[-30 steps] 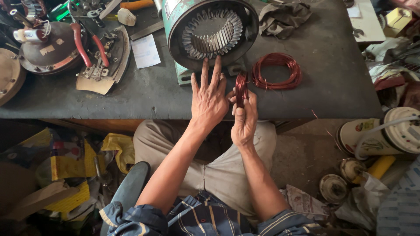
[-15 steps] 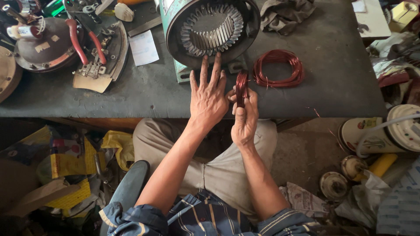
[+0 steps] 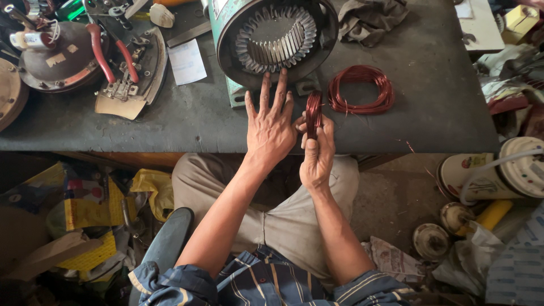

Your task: The person winds copper wire by hand into the slots of a motor stator. They hold the stator with one hand and feed the wire into the slots with the other, completing several turns.

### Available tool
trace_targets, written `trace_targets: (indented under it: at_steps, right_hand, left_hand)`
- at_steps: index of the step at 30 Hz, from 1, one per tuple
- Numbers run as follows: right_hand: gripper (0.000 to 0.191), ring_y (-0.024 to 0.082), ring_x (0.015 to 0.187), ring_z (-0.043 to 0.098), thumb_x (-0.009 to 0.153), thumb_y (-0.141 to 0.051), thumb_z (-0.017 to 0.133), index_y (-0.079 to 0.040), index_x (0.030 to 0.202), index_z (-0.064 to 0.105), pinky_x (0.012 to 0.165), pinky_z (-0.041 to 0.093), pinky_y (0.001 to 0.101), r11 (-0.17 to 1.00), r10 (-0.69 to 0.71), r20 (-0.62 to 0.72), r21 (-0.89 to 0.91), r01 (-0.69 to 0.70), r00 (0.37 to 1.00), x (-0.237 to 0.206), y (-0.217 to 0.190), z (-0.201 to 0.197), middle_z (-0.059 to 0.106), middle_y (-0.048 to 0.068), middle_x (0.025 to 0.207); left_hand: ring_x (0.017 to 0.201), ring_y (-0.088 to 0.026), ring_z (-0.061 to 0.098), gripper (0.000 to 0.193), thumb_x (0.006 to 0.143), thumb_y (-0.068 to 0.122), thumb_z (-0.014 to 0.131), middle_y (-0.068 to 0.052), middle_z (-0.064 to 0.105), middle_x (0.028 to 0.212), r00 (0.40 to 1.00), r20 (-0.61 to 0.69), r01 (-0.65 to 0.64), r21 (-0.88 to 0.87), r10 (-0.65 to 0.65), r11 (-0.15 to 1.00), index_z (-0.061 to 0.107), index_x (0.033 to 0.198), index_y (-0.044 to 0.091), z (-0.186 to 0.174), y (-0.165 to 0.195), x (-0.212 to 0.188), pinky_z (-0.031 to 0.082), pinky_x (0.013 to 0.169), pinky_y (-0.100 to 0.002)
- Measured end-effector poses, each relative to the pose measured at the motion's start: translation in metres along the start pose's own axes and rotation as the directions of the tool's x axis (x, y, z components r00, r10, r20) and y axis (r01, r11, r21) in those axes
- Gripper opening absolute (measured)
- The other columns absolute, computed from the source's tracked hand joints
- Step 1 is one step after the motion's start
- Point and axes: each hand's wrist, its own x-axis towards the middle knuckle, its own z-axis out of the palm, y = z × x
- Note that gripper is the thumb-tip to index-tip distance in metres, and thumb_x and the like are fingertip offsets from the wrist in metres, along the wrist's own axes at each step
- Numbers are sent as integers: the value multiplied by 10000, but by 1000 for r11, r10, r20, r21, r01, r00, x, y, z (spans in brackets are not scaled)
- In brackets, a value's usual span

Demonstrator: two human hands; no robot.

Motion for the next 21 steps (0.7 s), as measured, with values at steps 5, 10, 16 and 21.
trace_targets:
  at_steps: [5, 10, 16, 21]
  right_hand:
    - [487, 75, 908, 528, 1167, -414, 420, 8, 1358, 570, 768, 474, 216, 1000, -5, -7, -9, 5, 1000, 0, 0, 0, 555, 108, 1328]
    - [504, 76, 898, 528, 1164, -419, 421, 21, 1364, 565, 763, 479, 221, 1000, 0, -8, -27, -1, 1000, 0, -2, 0, 552, 114, 1329]
    - [517, 75, 873, 518, 1158, -428, 424, 27, 1359, 566, 747, 475, 218, 999, 2, -6, -53, -2, 1000, 0, -2, 1, 544, 114, 1326]
    - [517, 76, 878, 517, 1159, -433, 430, 27, 1352, 564, 753, 474, 220, 999, 1, -9, -44, -1, 1000, 0, -2, 0, 542, 112, 1321]
  left_hand:
    - [1579, -395, 143, 577, 997, 449, 570, -128, 210, 1701, 1000, -15, -5, 18, 5, 1000, 663, 1325, -16, 1, 0, -1, 157, 1193, -742]
    - [1575, -399, 144, 596, 994, 475, 570, -125, 218, 1696, 1000, -23, -4, 12, 4, 1000, 673, 1306, -22, 2, 0, -2, 142, 1202, -731]
    - [1564, -429, 144, 610, 1011, 492, 562, -126, 227, 1698, 999, -39, -4, 26, 5, 1000, 679, 1304, -31, 4, 0, -3, 215, 1178, -685]
    - [1567, -427, 150, 597, 1018, 497, 558, -113, 233, 1699, 998, -57, -1, 53, 4, 999, 689, 1300, -13, 4, 1, -3, 252, 1164, -667]
